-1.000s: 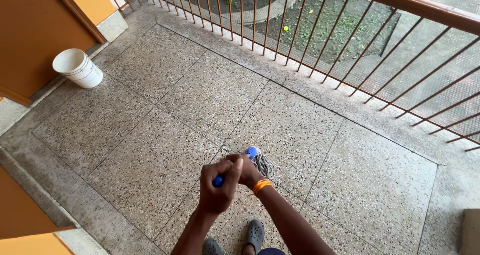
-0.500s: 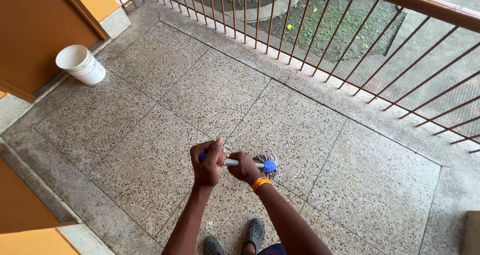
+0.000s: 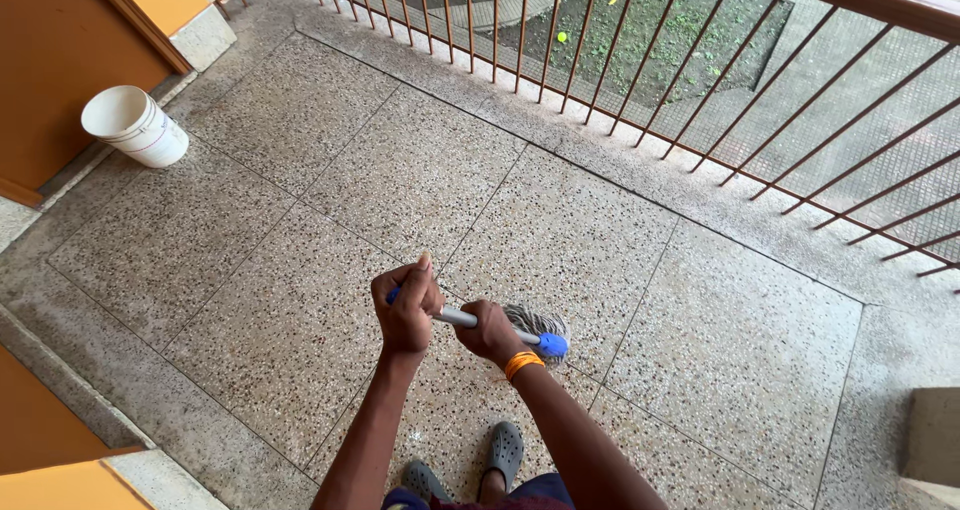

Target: The person mops the speckled tile floor using a string mop, moving across the balcony area and towards a white bucket.

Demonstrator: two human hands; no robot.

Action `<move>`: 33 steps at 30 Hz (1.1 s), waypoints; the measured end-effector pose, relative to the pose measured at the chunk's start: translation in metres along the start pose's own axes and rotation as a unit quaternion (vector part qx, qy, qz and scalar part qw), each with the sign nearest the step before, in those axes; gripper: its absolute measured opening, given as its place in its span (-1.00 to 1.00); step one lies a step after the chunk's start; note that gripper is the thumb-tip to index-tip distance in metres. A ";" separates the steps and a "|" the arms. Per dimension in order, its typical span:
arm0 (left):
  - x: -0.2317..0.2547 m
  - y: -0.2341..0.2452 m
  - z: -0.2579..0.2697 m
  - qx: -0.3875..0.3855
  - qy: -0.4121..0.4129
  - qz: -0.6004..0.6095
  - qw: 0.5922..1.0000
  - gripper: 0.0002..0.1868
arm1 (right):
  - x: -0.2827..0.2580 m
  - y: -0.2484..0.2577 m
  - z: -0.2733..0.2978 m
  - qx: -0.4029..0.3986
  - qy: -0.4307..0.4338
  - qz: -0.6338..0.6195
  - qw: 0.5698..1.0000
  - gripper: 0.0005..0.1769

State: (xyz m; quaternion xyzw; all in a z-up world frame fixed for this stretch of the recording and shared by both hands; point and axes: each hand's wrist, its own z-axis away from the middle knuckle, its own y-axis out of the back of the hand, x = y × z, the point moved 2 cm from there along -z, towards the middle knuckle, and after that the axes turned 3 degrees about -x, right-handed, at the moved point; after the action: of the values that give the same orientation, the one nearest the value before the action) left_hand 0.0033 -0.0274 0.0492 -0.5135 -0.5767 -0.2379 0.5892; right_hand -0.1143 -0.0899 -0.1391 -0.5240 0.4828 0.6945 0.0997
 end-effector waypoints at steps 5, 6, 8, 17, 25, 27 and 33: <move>-0.023 0.009 0.018 0.019 0.023 0.017 0.999 -0.41 | 0.015 -0.003 0.027 -0.069 -0.069 0.028 0.995 -0.84; -0.029 0.012 0.021 0.024 0.031 0.019 0.999 -0.40 | 0.017 -0.004 0.032 -0.066 -0.070 0.031 0.995 -0.84; -0.039 0.018 0.029 0.036 0.022 -0.008 0.999 -0.42 | 0.024 -0.009 0.044 -0.098 -0.101 0.028 0.990 -0.83; -0.089 0.033 0.074 0.060 0.115 -0.023 0.991 -0.45 | 0.065 -0.021 0.107 -0.153 -0.196 0.051 0.967 -0.77; -0.080 0.018 0.051 0.051 0.188 -0.009 0.981 -0.47 | 0.053 -0.003 0.105 -0.184 -0.254 0.057 0.948 -0.71; -0.062 0.015 0.027 0.061 0.156 -0.057 0.984 -0.50 | 0.031 0.009 0.085 -0.141 -0.221 0.040 0.964 -0.70; 0.016 0.000 -0.022 0.033 0.059 -0.077 0.995 -0.47 | -0.035 0.036 0.022 -0.088 -0.185 0.067 0.977 -0.68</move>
State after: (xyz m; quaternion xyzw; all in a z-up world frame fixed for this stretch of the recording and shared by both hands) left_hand 0.0168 -0.0418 0.0684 -0.4330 -0.5860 -0.2938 0.6187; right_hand -0.1363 -0.0779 -0.0899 -0.3602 0.4273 0.8239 0.0943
